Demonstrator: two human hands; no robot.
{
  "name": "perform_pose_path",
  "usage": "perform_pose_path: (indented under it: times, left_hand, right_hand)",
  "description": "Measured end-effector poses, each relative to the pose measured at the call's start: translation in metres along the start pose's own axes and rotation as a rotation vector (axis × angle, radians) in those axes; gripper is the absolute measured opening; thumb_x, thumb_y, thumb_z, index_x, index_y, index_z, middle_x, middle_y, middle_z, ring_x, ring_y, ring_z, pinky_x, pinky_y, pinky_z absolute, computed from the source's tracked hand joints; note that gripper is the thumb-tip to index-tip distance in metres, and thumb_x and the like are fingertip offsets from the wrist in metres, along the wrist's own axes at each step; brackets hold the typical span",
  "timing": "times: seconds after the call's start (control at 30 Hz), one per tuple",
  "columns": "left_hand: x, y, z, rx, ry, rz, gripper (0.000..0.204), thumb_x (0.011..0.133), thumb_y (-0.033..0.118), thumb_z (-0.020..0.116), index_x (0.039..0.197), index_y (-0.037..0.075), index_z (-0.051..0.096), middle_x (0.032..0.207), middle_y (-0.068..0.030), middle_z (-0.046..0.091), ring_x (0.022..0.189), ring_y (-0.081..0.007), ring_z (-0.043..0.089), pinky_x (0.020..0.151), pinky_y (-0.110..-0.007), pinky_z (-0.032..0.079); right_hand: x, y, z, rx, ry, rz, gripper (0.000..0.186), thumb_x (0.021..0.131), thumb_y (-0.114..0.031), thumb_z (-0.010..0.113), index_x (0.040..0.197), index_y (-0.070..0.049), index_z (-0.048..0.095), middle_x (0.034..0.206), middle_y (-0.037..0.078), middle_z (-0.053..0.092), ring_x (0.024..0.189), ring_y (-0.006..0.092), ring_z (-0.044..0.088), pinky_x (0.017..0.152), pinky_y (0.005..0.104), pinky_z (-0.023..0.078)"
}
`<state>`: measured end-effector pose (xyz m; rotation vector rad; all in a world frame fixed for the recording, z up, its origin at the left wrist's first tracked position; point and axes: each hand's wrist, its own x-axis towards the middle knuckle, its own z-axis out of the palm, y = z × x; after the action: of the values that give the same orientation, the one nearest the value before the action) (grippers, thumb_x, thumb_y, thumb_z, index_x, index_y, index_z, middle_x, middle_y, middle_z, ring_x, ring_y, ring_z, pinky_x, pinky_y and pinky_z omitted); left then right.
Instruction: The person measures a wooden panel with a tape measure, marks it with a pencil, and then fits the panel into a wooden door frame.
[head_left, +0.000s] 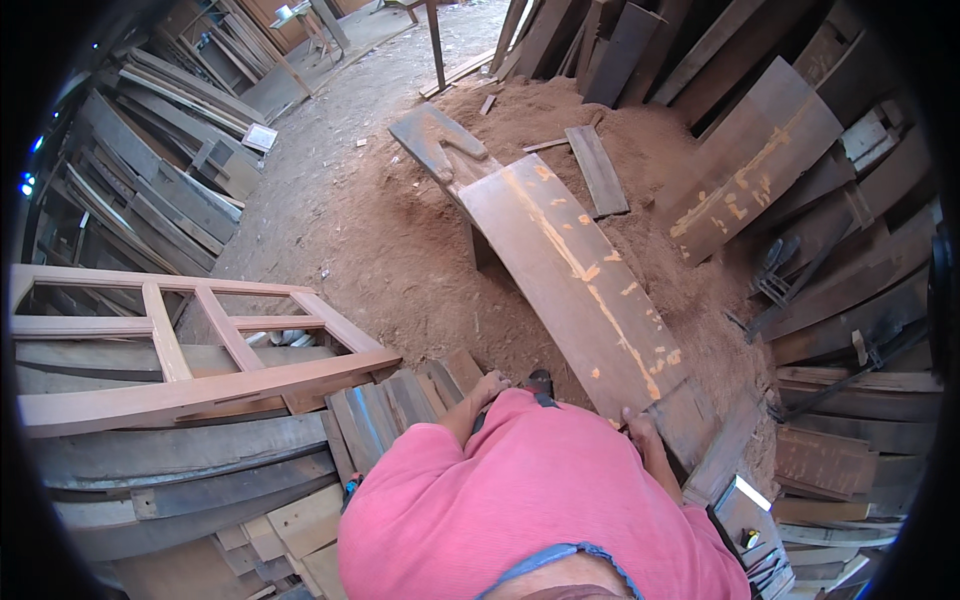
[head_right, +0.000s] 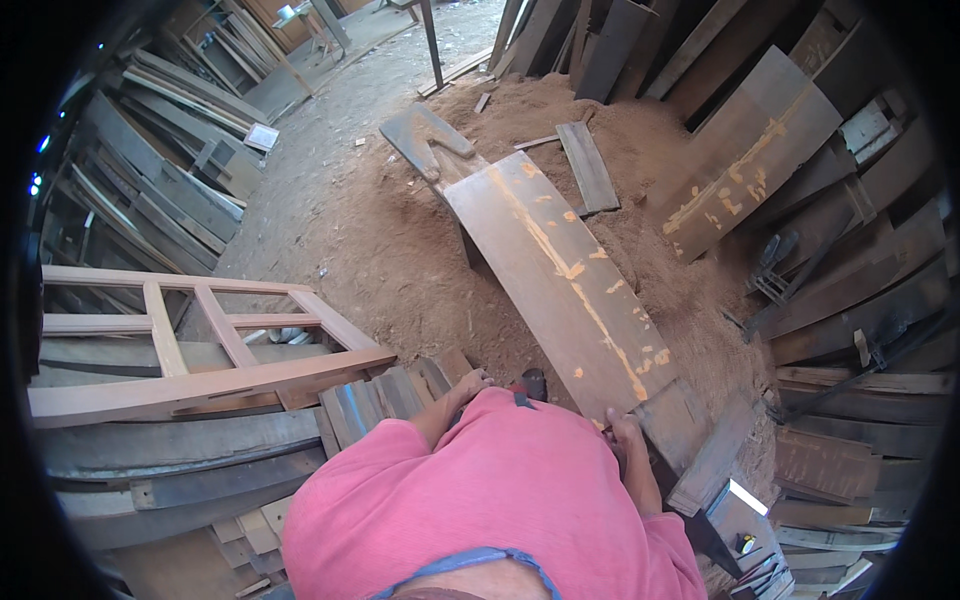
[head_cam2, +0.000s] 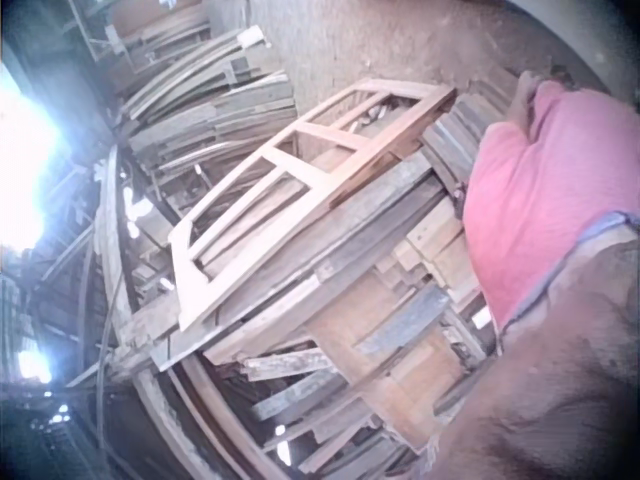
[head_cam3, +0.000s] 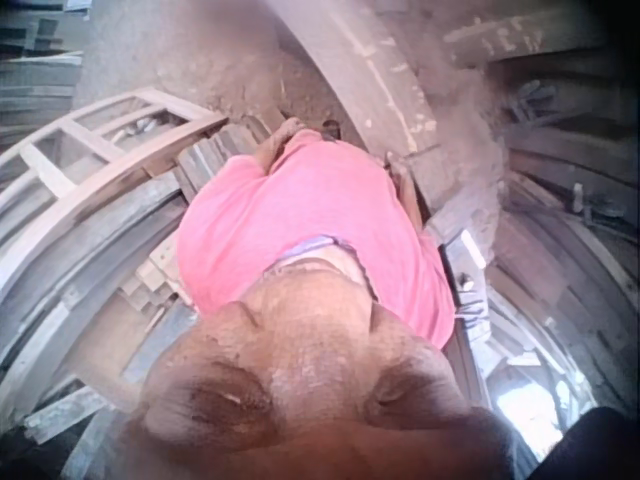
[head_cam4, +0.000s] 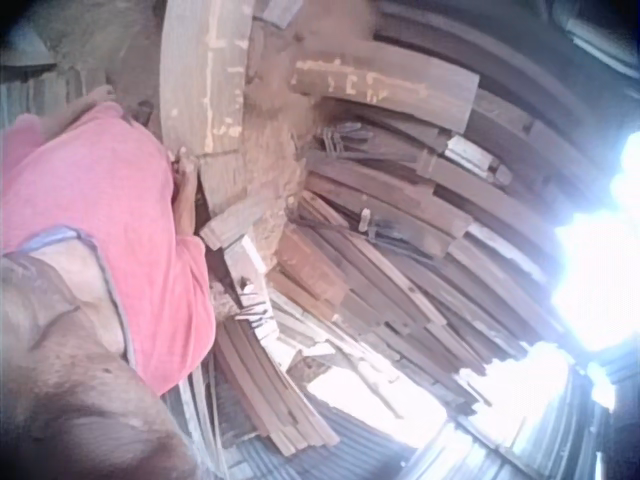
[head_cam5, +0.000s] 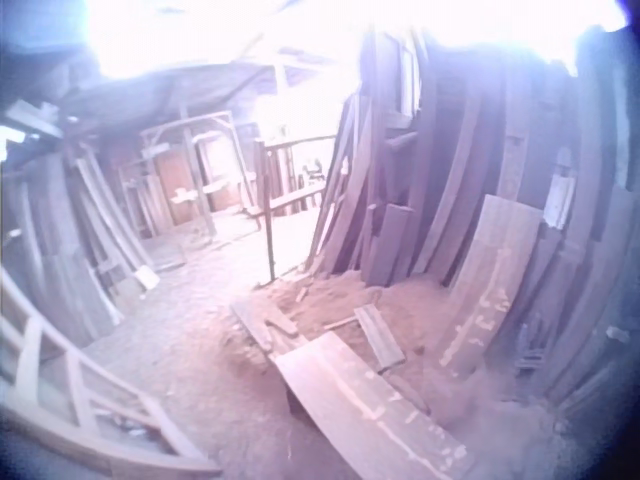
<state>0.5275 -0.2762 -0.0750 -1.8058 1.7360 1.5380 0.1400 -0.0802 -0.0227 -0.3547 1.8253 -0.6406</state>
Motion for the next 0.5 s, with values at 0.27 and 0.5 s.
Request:
perform_pose_path:
  times: [0.27,0.5]
  left_hand:
    - [0.001,0.013,-0.001,-0.013,0.042,0.066,0.045,0.088,0.039,0.063,0.112,0.002,0.069,0.109,-0.0216,0.070,0.104,-0.0329,0.067,0.088,-0.041,0.052]
    - [0.040,-0.005,0.019,-0.019,-0.030,0.071,0.051,0.085,0.043,0.067,0.114,0.001,0.067,0.112,-0.0219,0.069,0.108,-0.0332,0.066,0.091,-0.040,0.051]
  right_hand:
    - [-0.015,-0.018,-0.004,-0.005,-0.084,0.012,0.039,0.094,-0.027,0.064,0.093,0.012,0.066,0.075,0.016,0.065,0.058,0.0238,0.059,0.051,0.0402,0.046]
    - [-0.026,-0.029,-0.007,0.132,-0.181,0.062,0.032,0.095,-0.024,0.062,0.085,0.006,0.065,0.072,0.012,0.063,0.061,0.0208,0.058,0.055,0.0382,0.047]
